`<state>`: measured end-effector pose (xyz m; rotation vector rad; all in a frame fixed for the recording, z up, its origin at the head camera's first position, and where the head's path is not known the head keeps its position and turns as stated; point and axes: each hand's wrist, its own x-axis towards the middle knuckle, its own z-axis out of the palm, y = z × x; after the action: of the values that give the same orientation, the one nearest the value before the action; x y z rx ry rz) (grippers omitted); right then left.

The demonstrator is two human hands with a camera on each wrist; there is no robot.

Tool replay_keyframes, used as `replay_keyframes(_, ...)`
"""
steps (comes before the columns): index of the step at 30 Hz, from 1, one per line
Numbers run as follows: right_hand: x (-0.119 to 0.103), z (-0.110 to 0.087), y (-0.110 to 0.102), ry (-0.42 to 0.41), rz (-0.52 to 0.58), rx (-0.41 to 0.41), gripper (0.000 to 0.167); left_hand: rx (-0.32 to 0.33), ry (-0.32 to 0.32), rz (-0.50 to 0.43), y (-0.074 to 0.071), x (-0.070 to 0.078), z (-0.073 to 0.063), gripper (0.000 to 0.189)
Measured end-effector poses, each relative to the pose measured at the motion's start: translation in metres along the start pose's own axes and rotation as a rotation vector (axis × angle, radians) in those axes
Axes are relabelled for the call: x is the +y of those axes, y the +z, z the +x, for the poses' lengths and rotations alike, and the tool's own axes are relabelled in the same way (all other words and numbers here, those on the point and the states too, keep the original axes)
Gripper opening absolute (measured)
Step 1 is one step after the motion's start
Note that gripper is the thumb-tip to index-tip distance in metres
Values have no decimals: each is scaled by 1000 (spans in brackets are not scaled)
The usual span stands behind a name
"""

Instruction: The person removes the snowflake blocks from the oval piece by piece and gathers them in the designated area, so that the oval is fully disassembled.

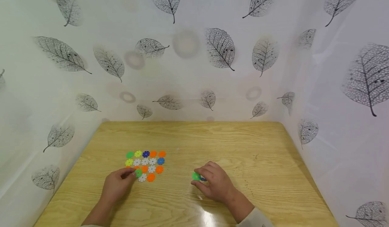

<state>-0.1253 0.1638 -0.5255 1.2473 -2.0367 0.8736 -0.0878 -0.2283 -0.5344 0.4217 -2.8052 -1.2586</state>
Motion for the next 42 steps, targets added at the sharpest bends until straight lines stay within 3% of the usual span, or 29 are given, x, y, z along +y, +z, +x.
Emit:
replay_keyframes(11, -2, 2, 3, -18, 0, 7, 34, 32, 22, 8, -5, -12, -1, 17)
replay_keyframes(25, -5, 2, 4, -57, -2, 24, 34, -37, -4, 66, -10, -13, 0, 22)
replay_keyframes(35, -5, 1, 5, -55, 4, 21, 34, -46, -33, 119, -14, -15, 1, 24)
replay_keyframes(42, -6, 2, 7, -66, 18, 32, 35, -47, -20, 123, -14, -13, 1, 24)
